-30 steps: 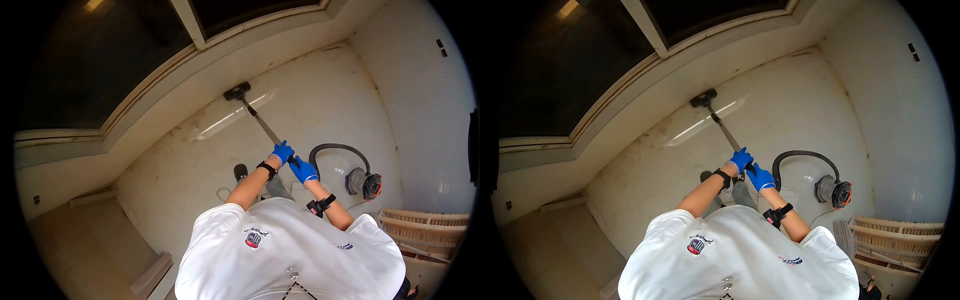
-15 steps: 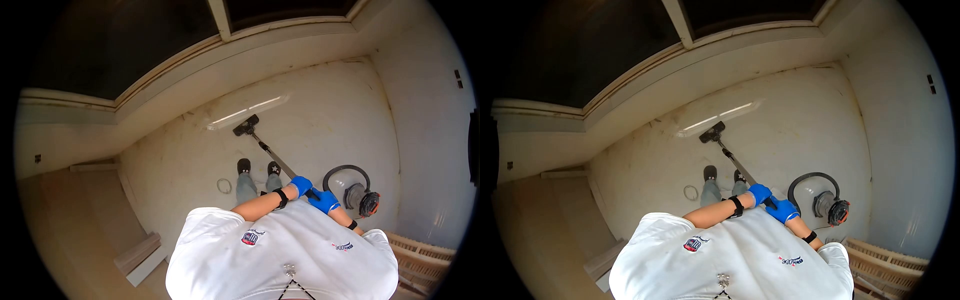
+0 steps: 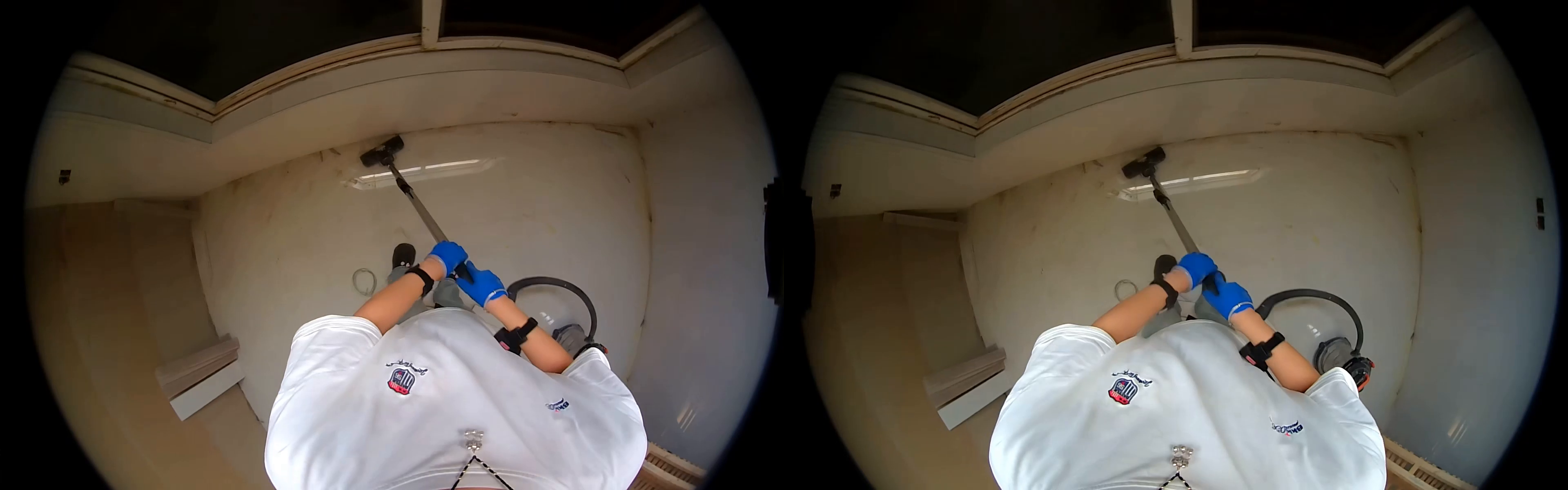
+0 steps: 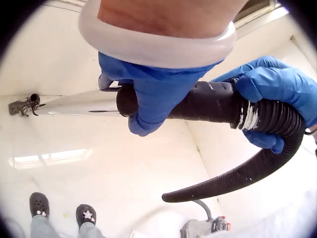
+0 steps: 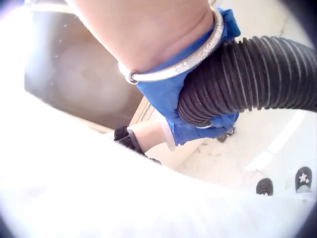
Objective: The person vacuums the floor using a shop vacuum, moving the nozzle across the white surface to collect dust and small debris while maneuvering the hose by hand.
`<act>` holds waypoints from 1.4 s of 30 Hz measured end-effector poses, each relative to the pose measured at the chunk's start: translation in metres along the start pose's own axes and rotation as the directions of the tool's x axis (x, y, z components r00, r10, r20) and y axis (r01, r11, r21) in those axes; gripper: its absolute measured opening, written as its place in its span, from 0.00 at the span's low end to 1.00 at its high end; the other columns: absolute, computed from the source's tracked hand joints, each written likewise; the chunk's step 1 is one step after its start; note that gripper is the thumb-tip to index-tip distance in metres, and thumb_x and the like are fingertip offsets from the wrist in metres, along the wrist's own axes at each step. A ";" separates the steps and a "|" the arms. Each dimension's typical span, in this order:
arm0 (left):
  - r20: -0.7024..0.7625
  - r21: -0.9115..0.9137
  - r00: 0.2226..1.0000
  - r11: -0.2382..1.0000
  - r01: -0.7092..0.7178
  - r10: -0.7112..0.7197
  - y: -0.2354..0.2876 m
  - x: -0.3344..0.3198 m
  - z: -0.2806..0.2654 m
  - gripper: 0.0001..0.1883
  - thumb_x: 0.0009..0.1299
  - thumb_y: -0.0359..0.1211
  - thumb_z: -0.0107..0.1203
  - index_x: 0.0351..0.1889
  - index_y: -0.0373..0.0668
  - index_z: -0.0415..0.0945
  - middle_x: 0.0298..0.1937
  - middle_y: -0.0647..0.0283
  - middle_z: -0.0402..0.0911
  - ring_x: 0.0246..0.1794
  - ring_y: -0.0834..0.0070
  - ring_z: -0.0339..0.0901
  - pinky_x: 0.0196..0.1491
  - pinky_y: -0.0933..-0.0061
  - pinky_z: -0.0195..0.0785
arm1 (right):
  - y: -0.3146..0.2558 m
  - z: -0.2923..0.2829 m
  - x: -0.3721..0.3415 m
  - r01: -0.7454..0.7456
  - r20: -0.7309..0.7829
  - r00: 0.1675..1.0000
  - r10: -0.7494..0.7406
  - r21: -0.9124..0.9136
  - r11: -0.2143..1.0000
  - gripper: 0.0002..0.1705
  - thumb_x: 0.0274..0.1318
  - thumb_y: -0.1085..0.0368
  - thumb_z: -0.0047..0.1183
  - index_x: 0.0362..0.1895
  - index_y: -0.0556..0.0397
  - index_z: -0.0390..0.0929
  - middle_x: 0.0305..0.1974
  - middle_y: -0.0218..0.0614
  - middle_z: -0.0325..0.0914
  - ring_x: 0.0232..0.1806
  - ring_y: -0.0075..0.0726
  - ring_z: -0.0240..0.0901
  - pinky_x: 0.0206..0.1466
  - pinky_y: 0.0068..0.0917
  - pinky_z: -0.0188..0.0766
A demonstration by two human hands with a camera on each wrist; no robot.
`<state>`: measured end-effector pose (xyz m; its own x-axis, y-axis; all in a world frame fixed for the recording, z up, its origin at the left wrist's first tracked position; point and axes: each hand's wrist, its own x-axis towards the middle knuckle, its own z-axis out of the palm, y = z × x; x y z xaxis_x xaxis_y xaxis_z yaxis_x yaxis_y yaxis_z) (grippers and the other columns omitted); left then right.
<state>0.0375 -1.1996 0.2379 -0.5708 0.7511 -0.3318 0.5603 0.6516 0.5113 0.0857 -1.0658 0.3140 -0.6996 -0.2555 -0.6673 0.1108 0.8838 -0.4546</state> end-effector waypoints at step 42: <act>0.452 -0.218 0.442 0.576 -0.788 0.775 0.203 0.001 0.102 0.10 0.55 0.31 0.45 0.35 0.49 0.71 0.36 0.63 0.73 0.46 0.57 0.65 0.42 0.63 0.64 | -0.007 0.120 -0.232 -0.734 -0.084 0.468 0.880 0.517 0.440 0.37 0.39 0.45 0.46 0.50 0.58 0.59 0.29 0.53 0.71 0.31 0.52 0.70 0.35 0.38 0.65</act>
<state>0.2118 -1.0557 0.2600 0.4534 0.8848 -0.1081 0.6416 -0.2398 0.7285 0.3315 -1.0600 0.4011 -0.2896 0.6905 -0.6628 0.9272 0.3742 -0.0153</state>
